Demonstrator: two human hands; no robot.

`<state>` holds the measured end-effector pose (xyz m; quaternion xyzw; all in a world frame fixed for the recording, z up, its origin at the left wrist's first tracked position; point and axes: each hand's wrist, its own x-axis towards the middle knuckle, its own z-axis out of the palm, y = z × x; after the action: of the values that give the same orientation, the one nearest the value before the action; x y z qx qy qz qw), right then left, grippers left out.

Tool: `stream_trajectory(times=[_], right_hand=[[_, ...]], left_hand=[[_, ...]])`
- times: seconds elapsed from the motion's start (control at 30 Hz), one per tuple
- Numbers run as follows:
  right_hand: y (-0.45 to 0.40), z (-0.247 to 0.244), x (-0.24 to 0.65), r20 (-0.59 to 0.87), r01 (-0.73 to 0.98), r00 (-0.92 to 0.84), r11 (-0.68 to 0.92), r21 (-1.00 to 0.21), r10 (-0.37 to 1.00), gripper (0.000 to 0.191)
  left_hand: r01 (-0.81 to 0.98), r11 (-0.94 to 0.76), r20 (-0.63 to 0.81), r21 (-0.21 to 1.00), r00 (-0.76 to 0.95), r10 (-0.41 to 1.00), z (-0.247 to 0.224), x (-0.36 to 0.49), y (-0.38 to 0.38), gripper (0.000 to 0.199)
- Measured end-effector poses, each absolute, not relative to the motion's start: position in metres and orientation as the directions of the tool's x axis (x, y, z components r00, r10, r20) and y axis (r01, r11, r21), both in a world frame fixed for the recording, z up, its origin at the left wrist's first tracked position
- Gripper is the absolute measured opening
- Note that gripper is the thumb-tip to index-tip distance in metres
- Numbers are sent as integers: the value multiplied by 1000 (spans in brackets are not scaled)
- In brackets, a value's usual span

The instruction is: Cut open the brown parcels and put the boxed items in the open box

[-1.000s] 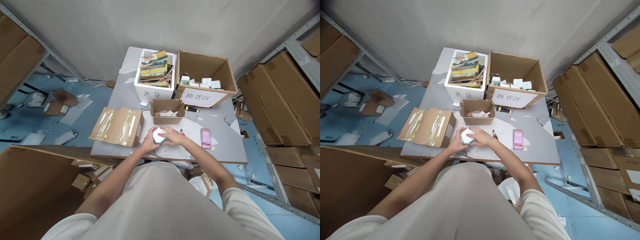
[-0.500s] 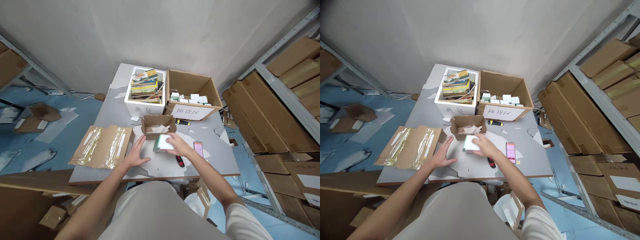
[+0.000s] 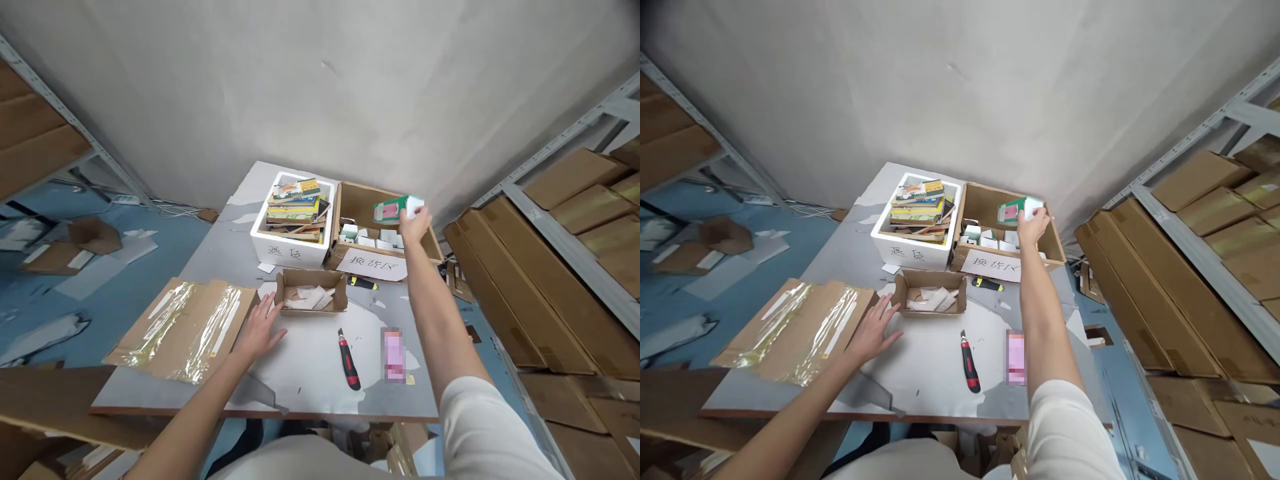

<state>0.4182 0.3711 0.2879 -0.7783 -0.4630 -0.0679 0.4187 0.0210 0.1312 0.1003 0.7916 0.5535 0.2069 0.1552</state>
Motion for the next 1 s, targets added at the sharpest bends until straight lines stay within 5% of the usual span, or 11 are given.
stream_trajectory(times=[0.2,0.6,0.8,1.0], right_hand=[[390,232,374,311,843,418,-237,-483,853,24],[367,267,439,353,883,360,-192,-429,863,33],[323,250,508,194,767,563,-421,-485,803,36],[326,234,528,-16,717,670,-652,-246,742,34]], left_hand=[[828,-324,153,458,285,946,102,21,128,44],[826,-315,176,468,262,949,101,22,144,34],[815,-316,179,486,261,948,103,24,146,34],[804,-290,150,519,248,957,103,26,143,36]])
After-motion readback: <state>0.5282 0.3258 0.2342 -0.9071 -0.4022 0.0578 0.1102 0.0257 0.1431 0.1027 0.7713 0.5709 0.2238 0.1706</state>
